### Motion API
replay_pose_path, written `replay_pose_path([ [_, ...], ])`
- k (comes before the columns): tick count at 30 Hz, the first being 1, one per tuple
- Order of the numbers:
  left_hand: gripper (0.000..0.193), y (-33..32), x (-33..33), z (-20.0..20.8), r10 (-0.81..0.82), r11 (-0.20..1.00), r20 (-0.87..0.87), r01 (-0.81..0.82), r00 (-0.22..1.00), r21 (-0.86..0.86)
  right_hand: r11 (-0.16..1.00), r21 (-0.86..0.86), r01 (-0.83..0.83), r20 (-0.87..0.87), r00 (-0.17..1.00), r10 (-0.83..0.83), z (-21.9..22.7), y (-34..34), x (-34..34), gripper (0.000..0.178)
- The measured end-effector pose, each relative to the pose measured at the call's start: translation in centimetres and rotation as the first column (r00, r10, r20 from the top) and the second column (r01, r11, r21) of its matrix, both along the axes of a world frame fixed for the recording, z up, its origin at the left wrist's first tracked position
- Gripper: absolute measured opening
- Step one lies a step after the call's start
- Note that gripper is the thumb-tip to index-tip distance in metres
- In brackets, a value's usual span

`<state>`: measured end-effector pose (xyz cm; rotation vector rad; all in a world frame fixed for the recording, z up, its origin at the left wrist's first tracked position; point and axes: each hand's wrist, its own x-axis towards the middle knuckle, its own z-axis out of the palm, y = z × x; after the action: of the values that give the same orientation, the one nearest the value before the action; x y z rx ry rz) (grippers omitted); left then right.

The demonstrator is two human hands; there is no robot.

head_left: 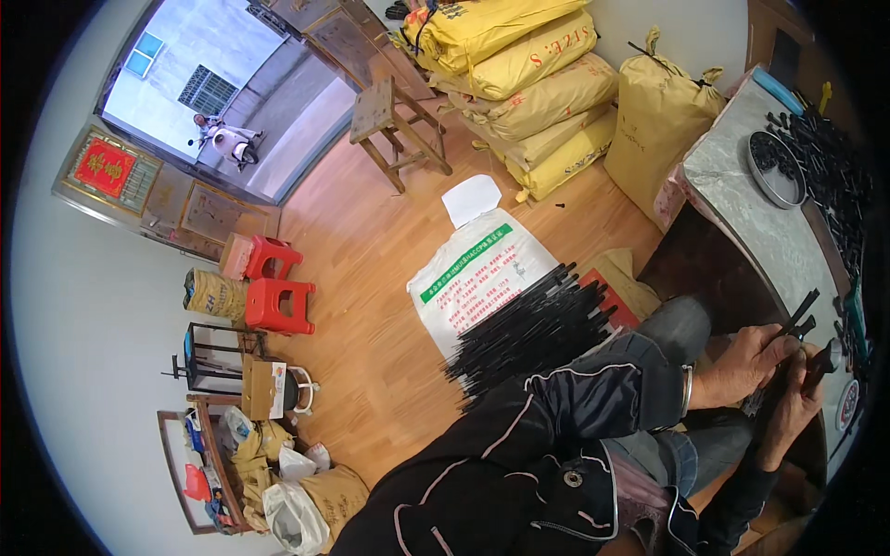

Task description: Assembling components and connectors onto black electrical cables at a workbench.

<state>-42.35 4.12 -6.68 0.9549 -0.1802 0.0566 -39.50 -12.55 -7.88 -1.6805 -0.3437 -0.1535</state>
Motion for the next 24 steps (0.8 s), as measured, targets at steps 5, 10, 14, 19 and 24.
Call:
replay_pose_path([
  [5, 0.054, -0.8, -0.1, 0.0, 0.019, 1.0, 0.016, -0.019, 1.0, 0.022, 0.998, 0.004, 0.066, 0.01, 0.998, -0.066, -1.8, -1.8, 0.2, 0.02],
  [10, 0.033, -4.1, 0.2, -0.5, -0.131, 0.991, -0.042, 0.13, 0.991, -0.019, 0.943, -0.039, 0.33, 0.041, 0.944, -0.328, -3.0, -5.6, -0.8, 0.024],
  [14, 0.011, -2.2, 0.1, -2.6, -0.16, 0.921, -0.251, 0.236, 0.955, 0.311, 0.854, -0.296, 0.428, 0.139, 0.904, -0.405, -0.6, -1.4, -1.5, 0.022],
  [19, 0.046, -0.5, 0.7, 0.9, -0.084, 0.966, -0.159, 0.12, 0.984, 0.229, 0.961, 0.195, 0.198, -0.236, 0.96, -0.15, 1.1, 1.4, -2.6, 0.014],
  [24, 0.061, -2.6, 0.8, 0.9, -0.113, 0.965, -0.13, 0.14, 0.985, 0.223, 0.897, 0.41, 0.164, -0.411, 0.911, 0.022, 3.4, 1.4, -4.1, 0.021],
])
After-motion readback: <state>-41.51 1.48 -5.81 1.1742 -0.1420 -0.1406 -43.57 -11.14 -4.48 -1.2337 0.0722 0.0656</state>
